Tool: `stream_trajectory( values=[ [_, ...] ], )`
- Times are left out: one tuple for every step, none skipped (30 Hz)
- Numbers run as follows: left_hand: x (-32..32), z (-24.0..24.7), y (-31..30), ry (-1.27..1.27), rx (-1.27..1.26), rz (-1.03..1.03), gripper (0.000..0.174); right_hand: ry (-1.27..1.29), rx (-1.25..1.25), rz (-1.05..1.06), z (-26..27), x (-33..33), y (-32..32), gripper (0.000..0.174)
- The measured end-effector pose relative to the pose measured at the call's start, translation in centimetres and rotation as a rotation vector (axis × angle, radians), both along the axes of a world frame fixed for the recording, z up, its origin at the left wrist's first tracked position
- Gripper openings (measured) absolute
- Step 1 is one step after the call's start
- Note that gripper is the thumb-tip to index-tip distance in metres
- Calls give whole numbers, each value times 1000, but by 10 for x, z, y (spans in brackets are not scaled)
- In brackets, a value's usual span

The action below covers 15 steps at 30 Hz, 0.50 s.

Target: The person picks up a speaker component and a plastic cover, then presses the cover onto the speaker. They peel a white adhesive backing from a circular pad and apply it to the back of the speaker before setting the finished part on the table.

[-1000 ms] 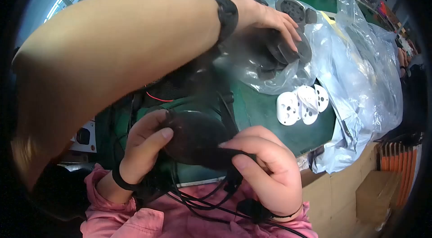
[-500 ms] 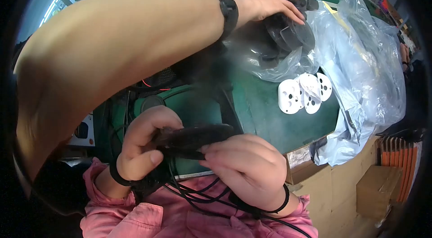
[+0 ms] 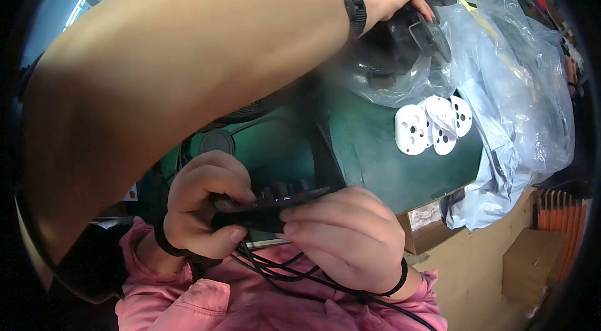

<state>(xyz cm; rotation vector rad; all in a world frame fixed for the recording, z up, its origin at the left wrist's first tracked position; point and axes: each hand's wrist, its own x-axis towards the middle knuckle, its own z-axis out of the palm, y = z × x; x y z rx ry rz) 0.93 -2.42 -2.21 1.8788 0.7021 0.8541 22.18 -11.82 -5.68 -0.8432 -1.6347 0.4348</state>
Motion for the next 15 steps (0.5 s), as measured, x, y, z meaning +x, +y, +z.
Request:
stream_trajectory(
  values=[
    [0, 1, -1, 11, 3, -10, 32, -30, 11, -22, 2, 0, -1, 18],
    [1, 1, -3, 24, 24, -27, 31, -58, 23, -48, 4, 0, -2, 18],
    [5, 1, -3, 28, 61, -42, 30, -54, 29, -51, 3, 1, -1, 18],
    [9, 1, -4, 32, 106, -60, 29, -28, 43, -42, 2, 0, -1, 18],
    [14, 2, -4, 29, 155, -79, 28, -6, 60, -31, 1, 1, -1, 18],
    [18, 1, -9, 26, 197, -92, 27, -6, 54, -37, 1, 1, -2, 18],
    [23, 2, -6, 21, 229, -106, 27, -12, 43, -49, 1, 1, -3, 18],
    [26, 3, -6, 22, 254, -115, 26, -18, 37, -58, 1, 0, -3, 18],
    [28, 3, -6, 17, 277, -124, 25, -17, 38, -58, 0, -1, -2, 18],
    [30, 2, -9, 1, 285, -124, 25, -25, 57, -55, 1, 0, -2, 18],
    [31, 2, -7, -1, 289, -138, 25, -36, 67, -57, 1, 0, -3, 18],
    [32, 2, -12, 7, 282, -144, 24, -9, 57, -68, 1, -2, -4, 19],
    [32, -3, -16, 1, 284, -133, 24, -11, 56, -71, 1, -2, -5, 19],
    [25, -9, -23, 22, 275, -151, 24, -15, 54, -73, 2, -2, -5, 19],
    [23, -9, -25, 25, 257, -153, 24, -18, 54, -75, 2, -2, -5, 19]
  ],
)
